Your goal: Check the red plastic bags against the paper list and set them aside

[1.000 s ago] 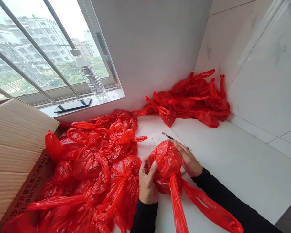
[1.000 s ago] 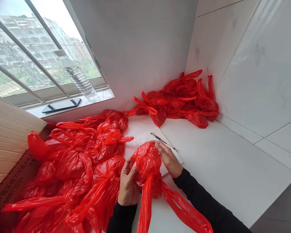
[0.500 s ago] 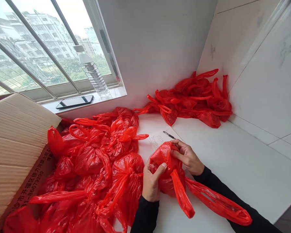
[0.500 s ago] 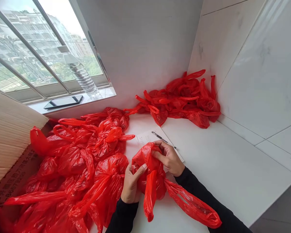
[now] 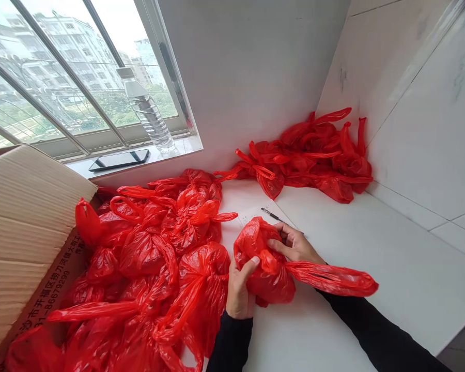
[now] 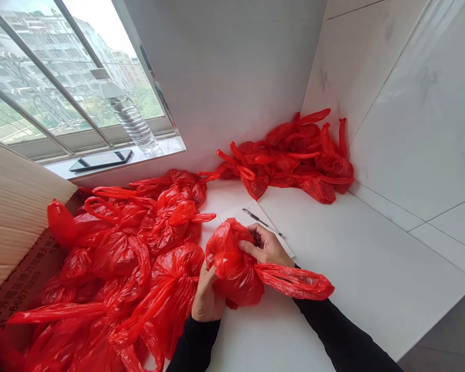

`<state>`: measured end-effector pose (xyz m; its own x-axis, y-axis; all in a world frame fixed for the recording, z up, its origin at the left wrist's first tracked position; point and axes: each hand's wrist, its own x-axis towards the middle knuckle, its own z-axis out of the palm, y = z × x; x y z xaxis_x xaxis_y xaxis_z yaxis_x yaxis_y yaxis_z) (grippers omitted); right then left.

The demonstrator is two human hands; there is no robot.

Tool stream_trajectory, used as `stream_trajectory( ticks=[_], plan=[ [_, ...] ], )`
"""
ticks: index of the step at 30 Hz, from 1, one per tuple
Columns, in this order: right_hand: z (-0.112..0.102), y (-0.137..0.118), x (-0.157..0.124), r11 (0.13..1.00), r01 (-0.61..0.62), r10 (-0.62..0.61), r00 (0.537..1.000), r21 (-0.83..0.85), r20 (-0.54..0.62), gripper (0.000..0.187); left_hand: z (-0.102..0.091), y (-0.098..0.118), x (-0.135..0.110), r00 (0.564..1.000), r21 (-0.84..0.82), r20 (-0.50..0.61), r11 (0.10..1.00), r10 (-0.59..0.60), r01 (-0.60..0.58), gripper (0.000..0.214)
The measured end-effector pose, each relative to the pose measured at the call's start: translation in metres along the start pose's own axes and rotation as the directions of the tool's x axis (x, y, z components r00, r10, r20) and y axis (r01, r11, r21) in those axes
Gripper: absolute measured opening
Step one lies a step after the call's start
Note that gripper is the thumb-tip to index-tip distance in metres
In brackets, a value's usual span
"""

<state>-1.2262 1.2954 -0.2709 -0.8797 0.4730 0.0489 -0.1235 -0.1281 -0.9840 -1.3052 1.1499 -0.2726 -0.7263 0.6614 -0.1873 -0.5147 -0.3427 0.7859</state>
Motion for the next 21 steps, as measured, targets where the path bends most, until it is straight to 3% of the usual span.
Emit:
stream_trajectory(
  ticks=[4,9,13,16,21],
  plan=[
    [0.001,-0.001,-0.001,0.994,-0.025,0.028,0.999,0.105,-0.028,0.034,-0.007,-0.006,0.005,0.999,0.095,-0.006,0.995,0.034,-0.033,0.049],
    [0.001,-0.009,-0.004,0.983,-0.108,0.105,0.994,0.151,0.025,0.044,-0.01,-0.011,0.007,0.985,0.04,-0.15,0.996,0.082,-0.077,0.031],
    [-0.001,-0.004,-0.001,0.994,-0.036,0.019,0.986,0.101,0.164,0.041,-0.006,-0.007,0.005,0.994,0.012,-0.073,0.997,0.077,-0.076,0.025],
    [-0.002,0.005,0.003,0.996,-0.013,0.002,0.993,0.091,0.117,0.041,-0.001,-0.004,0.003,0.999,-0.011,-0.02,0.999,0.036,-0.036,0.029],
    [-0.002,0.009,0.004,0.986,-0.035,0.036,0.999,0.164,-0.001,0.039,0.002,-0.002,0.004,0.998,-0.073,-0.052,0.996,-0.046,0.042,0.037]
  ],
)
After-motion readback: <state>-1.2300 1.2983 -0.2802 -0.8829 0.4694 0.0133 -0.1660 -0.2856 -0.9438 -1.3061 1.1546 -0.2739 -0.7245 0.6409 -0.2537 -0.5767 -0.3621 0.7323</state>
